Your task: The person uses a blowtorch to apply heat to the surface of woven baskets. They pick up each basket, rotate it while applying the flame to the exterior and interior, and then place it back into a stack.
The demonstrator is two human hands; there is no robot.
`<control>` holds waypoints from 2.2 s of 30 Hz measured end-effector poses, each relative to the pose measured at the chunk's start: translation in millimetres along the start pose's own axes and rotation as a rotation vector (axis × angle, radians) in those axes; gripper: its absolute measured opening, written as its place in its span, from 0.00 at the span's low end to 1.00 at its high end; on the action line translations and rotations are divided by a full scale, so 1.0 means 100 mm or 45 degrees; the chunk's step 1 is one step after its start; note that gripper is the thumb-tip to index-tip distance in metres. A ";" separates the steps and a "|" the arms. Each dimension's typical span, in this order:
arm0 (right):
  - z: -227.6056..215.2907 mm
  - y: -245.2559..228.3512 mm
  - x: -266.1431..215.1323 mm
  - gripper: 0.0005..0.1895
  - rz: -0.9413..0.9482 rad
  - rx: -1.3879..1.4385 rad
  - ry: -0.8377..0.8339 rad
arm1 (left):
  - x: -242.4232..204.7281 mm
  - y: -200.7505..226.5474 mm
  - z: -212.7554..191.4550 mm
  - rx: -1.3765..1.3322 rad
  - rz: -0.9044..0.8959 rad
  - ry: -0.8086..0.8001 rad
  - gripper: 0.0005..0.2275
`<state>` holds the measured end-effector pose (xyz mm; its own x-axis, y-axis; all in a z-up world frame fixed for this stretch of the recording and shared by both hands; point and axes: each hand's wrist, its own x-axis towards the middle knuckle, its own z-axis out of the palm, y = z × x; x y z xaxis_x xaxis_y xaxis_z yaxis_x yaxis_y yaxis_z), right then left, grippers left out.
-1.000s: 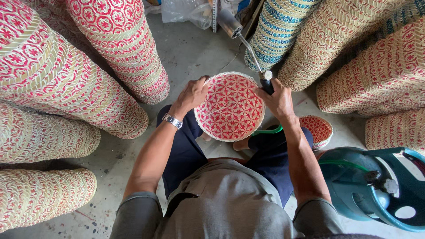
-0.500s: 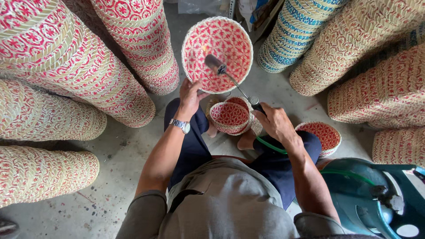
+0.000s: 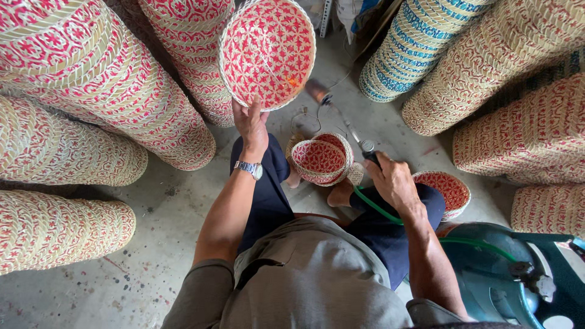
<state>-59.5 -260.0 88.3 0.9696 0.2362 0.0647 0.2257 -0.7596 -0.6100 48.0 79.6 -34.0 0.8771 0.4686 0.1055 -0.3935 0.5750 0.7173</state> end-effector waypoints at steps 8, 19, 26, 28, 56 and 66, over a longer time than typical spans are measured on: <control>-0.16 0.08 0.14 0.14 -0.154 -0.037 0.104 | -0.07 -0.02 0.01 -0.016 -0.009 -0.014 0.29; -0.42 -0.04 0.46 0.13 -0.140 0.043 0.199 | -0.28 -0.20 0.02 0.060 -0.282 0.000 0.24; -0.42 -0.10 0.41 0.12 -0.132 0.012 0.188 | -0.31 -0.15 0.15 0.075 -0.313 -0.033 0.22; -0.39 -0.08 0.23 0.12 0.071 0.112 0.093 | -0.27 -0.07 0.14 0.057 -0.294 -0.028 0.23; 0.18 -0.18 0.40 0.14 -0.196 0.082 0.145 | -0.35 -0.18 0.35 0.198 -0.331 -0.118 0.31; -0.15 -0.03 0.00 0.16 0.174 0.083 0.111 | -0.09 -0.09 0.04 0.344 -0.354 -0.038 0.26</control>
<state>-58.6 -266.5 101.7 0.9960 0.0778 0.0441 0.0873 -0.7393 -0.6677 45.0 67.4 -38.7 0.9492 0.2980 -0.1014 -0.0566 0.4784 0.8763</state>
